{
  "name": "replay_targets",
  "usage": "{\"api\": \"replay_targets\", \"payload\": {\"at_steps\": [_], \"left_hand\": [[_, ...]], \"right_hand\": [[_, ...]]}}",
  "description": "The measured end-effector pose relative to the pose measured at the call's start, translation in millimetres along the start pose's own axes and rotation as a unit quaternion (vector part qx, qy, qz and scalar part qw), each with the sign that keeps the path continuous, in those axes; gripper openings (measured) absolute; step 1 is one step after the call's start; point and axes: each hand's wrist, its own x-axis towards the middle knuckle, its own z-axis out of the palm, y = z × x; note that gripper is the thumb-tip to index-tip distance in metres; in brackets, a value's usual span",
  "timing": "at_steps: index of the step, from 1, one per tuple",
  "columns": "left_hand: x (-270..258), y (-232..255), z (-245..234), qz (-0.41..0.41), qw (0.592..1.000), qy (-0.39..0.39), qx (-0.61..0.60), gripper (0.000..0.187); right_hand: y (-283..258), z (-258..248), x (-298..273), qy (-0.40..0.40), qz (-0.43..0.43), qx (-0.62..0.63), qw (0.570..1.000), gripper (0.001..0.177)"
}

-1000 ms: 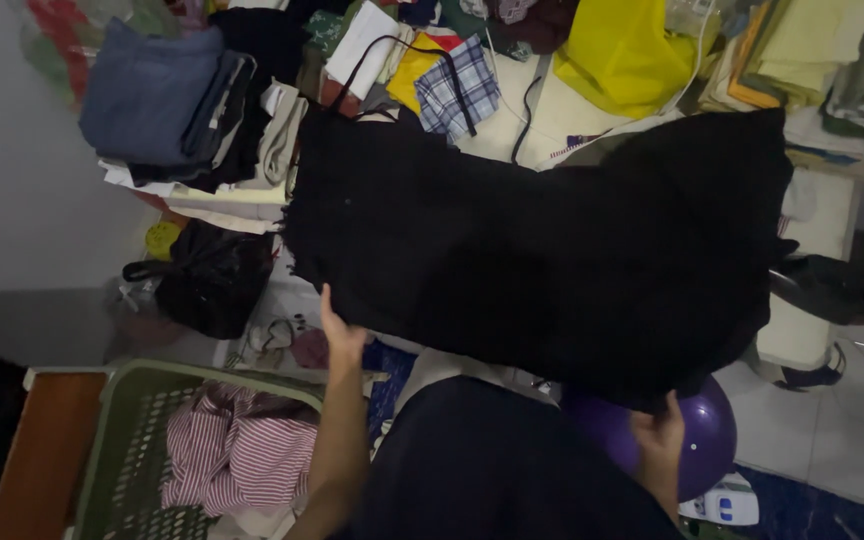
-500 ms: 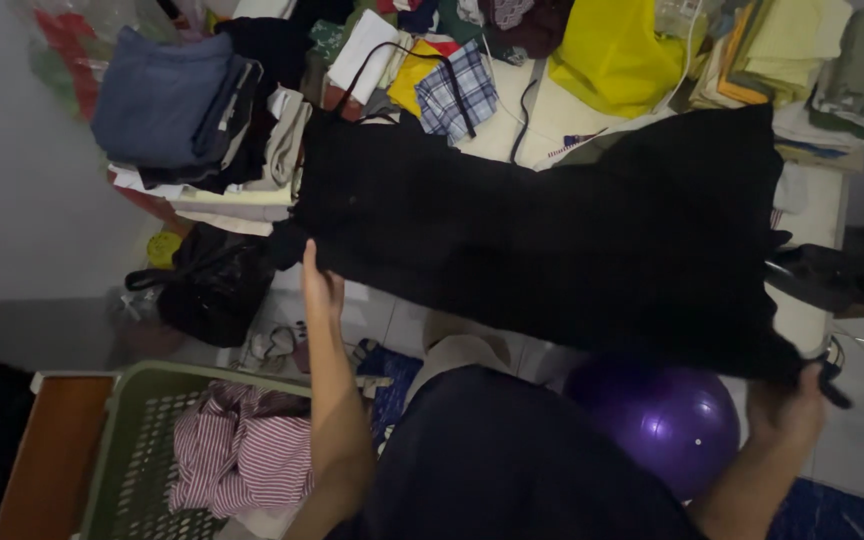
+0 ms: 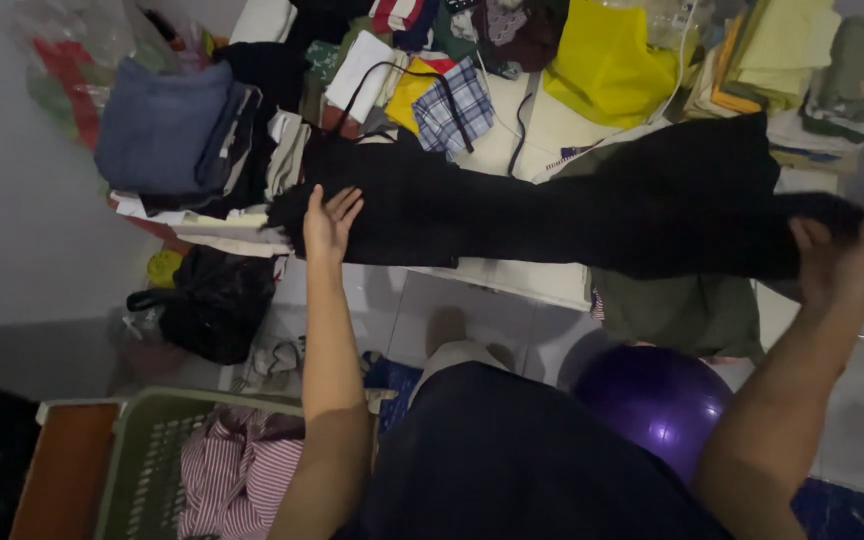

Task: Folding various items of laundry including pants and a bra on a flat surface.

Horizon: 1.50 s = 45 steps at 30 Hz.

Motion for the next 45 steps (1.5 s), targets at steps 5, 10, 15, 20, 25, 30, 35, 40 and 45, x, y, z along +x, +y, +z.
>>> {"api": "replay_targets", "payload": {"at_steps": [5,10,15,20,25,30,35,40,45], "left_hand": [[43.6,-25.1,-16.1,-0.082,0.996,-0.035,0.002,0.063],[41.8,-39.1,-23.1,-0.13,0.991,0.032,-0.009,0.063],[31.4,-48.9,-9.4,-0.055,0.991,0.049,0.116,0.07],[-4.5,-58.6,34.8,0.118,0.888,0.064,0.439,0.064],[-28.9,-55.3,58.6,0.286,0.521,0.01,0.804,0.077],[-24.5,-49.2,51.6,0.227,0.478,-0.039,0.848,0.093],[-26.2,-44.8,64.9,0.198,0.482,-0.041,0.853,0.103],[-39.4,-60.9,100.4,0.155,0.461,-0.025,0.874,0.103],[-38.5,-116.6,109.4,0.354,0.329,-0.09,0.871,0.069]], "right_hand": [[52.4,24.6,87.0,-0.036,0.048,-0.037,0.998,0.053],[116.8,40.7,145.8,0.011,0.122,-0.075,0.99,0.055],[143.0,82.0,150.2,0.07,0.142,-0.189,0.969,0.068],[169.0,132.4,107.5,0.009,-0.098,-0.578,0.81,0.068],[168.7,179.8,15.3,-0.061,-0.212,-0.767,0.602,0.066],[169.6,124.4,-1.9,-0.091,-0.184,-0.776,0.596,0.067],[144.4,103.2,6.0,0.031,-0.015,-0.762,0.646,0.071],[185.0,175.8,-15.8,0.111,-0.069,-0.752,0.646,0.077],[226.7,376.7,-101.6,-0.211,-0.235,-0.687,0.654,0.063]]}}
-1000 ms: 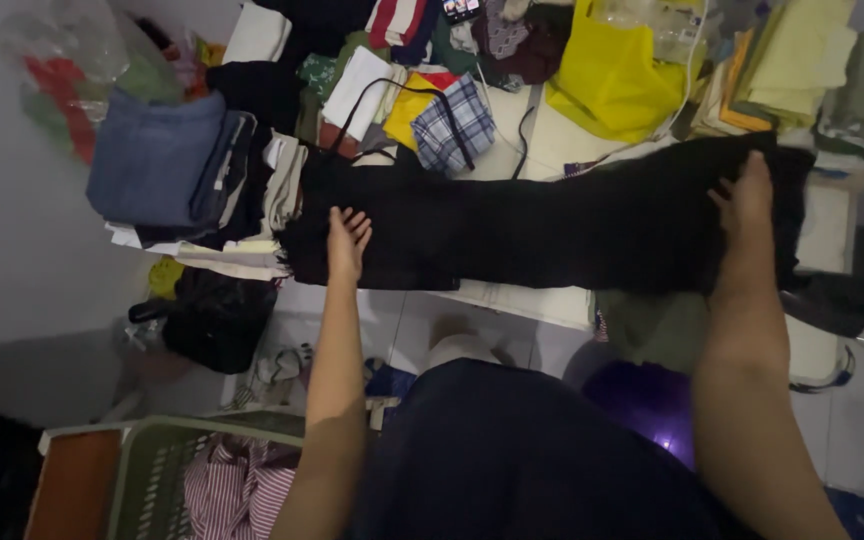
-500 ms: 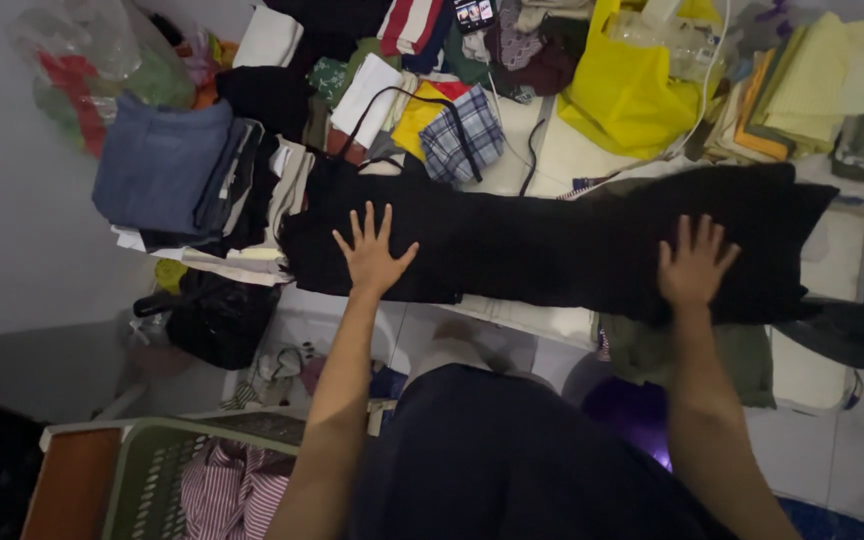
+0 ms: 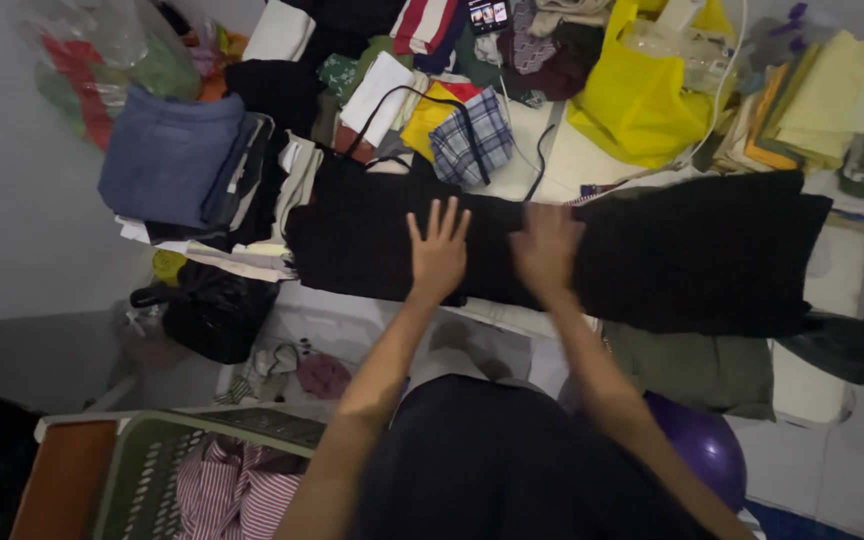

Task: Folding various items of laundry including pants and a bra on a flat surface.

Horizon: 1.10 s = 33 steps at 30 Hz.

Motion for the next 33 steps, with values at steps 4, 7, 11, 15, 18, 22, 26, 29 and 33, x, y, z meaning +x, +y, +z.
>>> {"api": "replay_targets", "payload": {"at_steps": [4,7,11,15,18,22,26,29,33], "left_hand": [[-5.5,-14.0,6.7,0.015,0.997,-0.002,-0.07,0.066],[-9.2,-44.3,1.2,0.0,0.993,-0.019,-0.119,0.066],[-5.5,-72.7,-8.7,-0.056,0.992,-0.03,-0.113,0.075],[-3.0,-86.6,0.1,-0.11,0.985,-0.058,-0.121,0.084],[-1.3,-86.0,-1.5,-0.114,0.983,-0.071,-0.124,0.085],[-2.9,-87.3,1.6,-0.119,0.982,-0.068,-0.13,0.087],[-3.9,-88.3,4.3,-0.107,0.984,-0.052,-0.131,0.087],[-5.2,-88.9,7.7,-0.103,0.984,-0.055,-0.134,0.087],[-1.4,-86.7,8.9,-0.108,0.984,-0.068,-0.127,0.088]], "right_hand": [[-49.2,80.3,-3.1,-0.06,-0.147,0.02,0.987,0.066],[-36.1,106.1,-9.5,-0.069,-0.113,0.104,0.986,0.061],[29.0,103.6,-19.3,-0.105,-0.091,-0.055,0.989,0.065],[91.7,58.7,-24.8,-0.105,-0.076,-0.21,0.969,0.065],[150.8,31.5,-31.6,-0.095,-0.069,-0.266,0.957,0.066],[202.9,-7.7,-36.3,-0.078,-0.054,-0.331,0.939,0.067],[232.7,-42.6,-30.3,-0.057,0.148,-0.18,0.971,0.07],[211.8,-59.5,-18.8,-0.079,0.332,-0.141,0.929,0.075],[205.0,-18.3,-10.3,-0.006,0.418,-0.096,0.903,0.08]]}}
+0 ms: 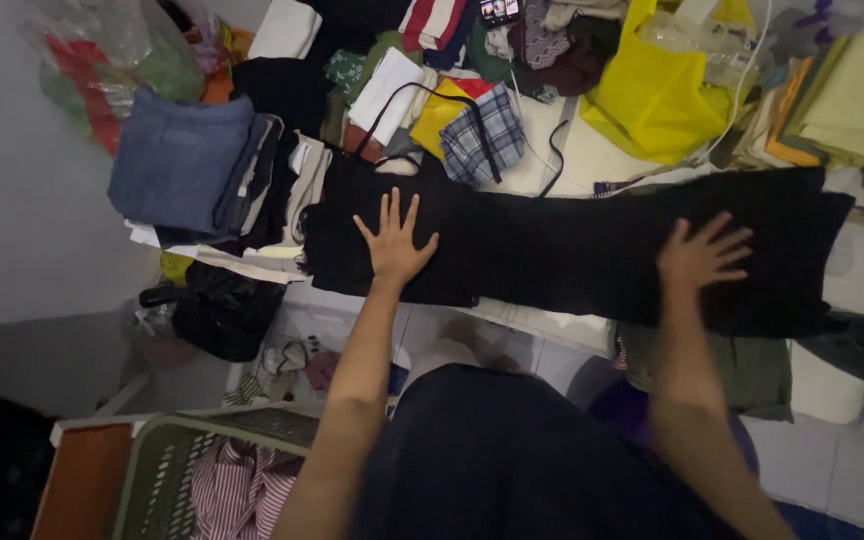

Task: Folding various items of laundry including pants and a bra on a flat surface.

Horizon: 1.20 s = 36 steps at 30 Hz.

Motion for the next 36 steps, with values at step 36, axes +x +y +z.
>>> {"api": "replay_targets", "payload": {"at_steps": [36], "left_hand": [[0.7,-4.7,4.9,0.005,0.999,-0.031,0.018,0.095]], "right_hand": [[106.2,10.5,-45.9,0.059,-0.08,-0.004,0.995,0.068]]}}
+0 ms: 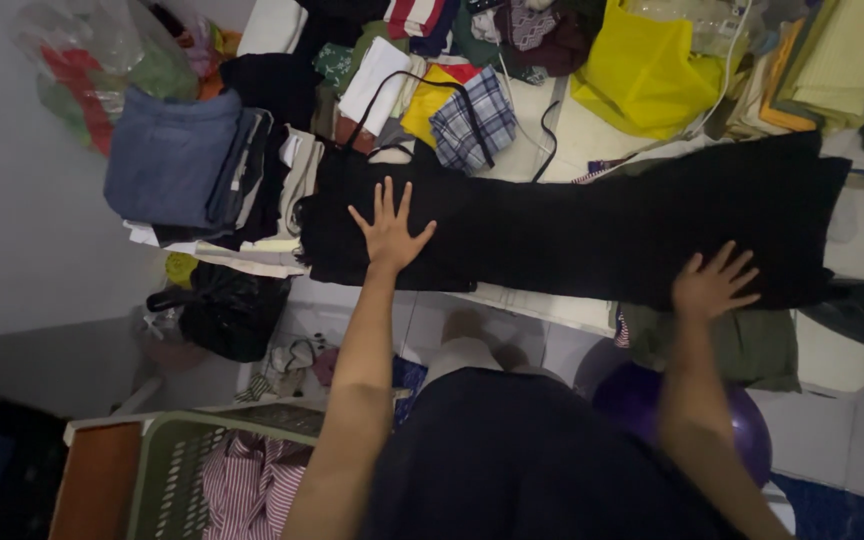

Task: Folding various items of laundry including pants and a bra on a flat surface.

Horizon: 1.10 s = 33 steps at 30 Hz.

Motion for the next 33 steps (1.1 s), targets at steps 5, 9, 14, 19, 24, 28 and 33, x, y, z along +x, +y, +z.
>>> {"api": "replay_targets", "payload": {"at_steps": [5,9,14,19,24,28,33], "left_hand": [[1.0,2.1,-4.5,0.004,1.0,-0.002,0.001,0.102],[3.0,6.1,-7.4,0.002,1.0,-0.024,0.017,0.1],[3.9,10.4,0.5,-0.019,0.998,-0.036,0.054,0.102],[2.4,13.1,-12.9,-0.049,0.993,-0.095,0.059,0.111],[3.8,11.2,-9.3,-0.025,0.997,-0.066,0.011,0.105],[5.6,11.2,-9.1,-0.023,0.997,-0.071,0.003,0.106],[6.0,9.4,-9.5,-0.026,0.996,-0.087,0.004,0.106]], "right_hand": [[-123.0,9.4,-26.9,0.004,0.037,0.084,0.996,0.074],[-264.2,-14.9,-85.8,-0.048,-0.262,0.143,0.953,0.074],[-350.7,4.5,-136.7,-0.164,-0.458,0.226,0.844,0.066],[-338.6,23.7,-126.4,-0.195,-0.485,0.202,0.828,0.059],[-245.6,60.0,-94.5,-0.091,-0.419,0.049,0.902,0.064],[-173.7,31.7,-61.8,-0.068,-0.412,-0.041,0.908,0.062],[-99.5,2.5,-14.5,-0.011,-0.401,-0.187,0.897,0.062]]}}
